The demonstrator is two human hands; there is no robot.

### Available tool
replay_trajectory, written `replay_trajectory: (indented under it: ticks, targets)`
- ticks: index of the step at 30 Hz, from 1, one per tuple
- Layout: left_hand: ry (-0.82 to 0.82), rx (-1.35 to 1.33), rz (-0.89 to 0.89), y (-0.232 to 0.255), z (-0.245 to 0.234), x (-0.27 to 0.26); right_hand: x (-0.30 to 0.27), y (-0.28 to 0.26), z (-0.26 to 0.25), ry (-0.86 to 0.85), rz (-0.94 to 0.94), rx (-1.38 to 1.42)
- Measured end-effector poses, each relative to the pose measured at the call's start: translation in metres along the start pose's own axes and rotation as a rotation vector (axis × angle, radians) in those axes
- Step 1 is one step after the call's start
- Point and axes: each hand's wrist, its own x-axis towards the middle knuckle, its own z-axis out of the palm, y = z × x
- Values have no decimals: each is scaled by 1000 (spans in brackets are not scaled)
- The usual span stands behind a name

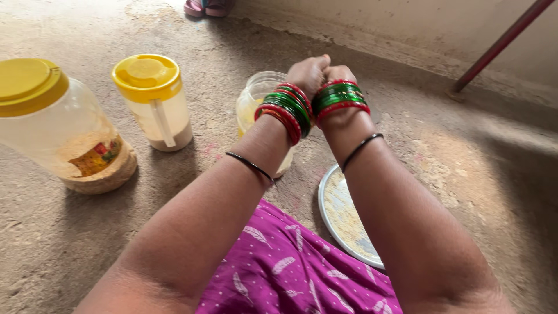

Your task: The person sits on the floor and repeatedly scoops grains from a metal tray using both hands, then transfers them into a clear plastic jar. The process continues until the tray is nearly empty.

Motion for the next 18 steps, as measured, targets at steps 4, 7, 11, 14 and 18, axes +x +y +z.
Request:
replay_trajectory:
  ticks: [4,7,11,14,18]
  targets:
    - [121,-46,-49,28,-35,-12,24,16,39,7,57,42]
    - [148,-117,-111,31,-58,-13,38,35,58,34,109,69]
    - [187,136,-11,26,-83,-17,50,58,68,81,162,82]
    - [199,19,-138,21,-90,-21,53,68,72,110,201,103]
    - [248,-93,-229,13,-93,-20,54,70,71,122,247,129]
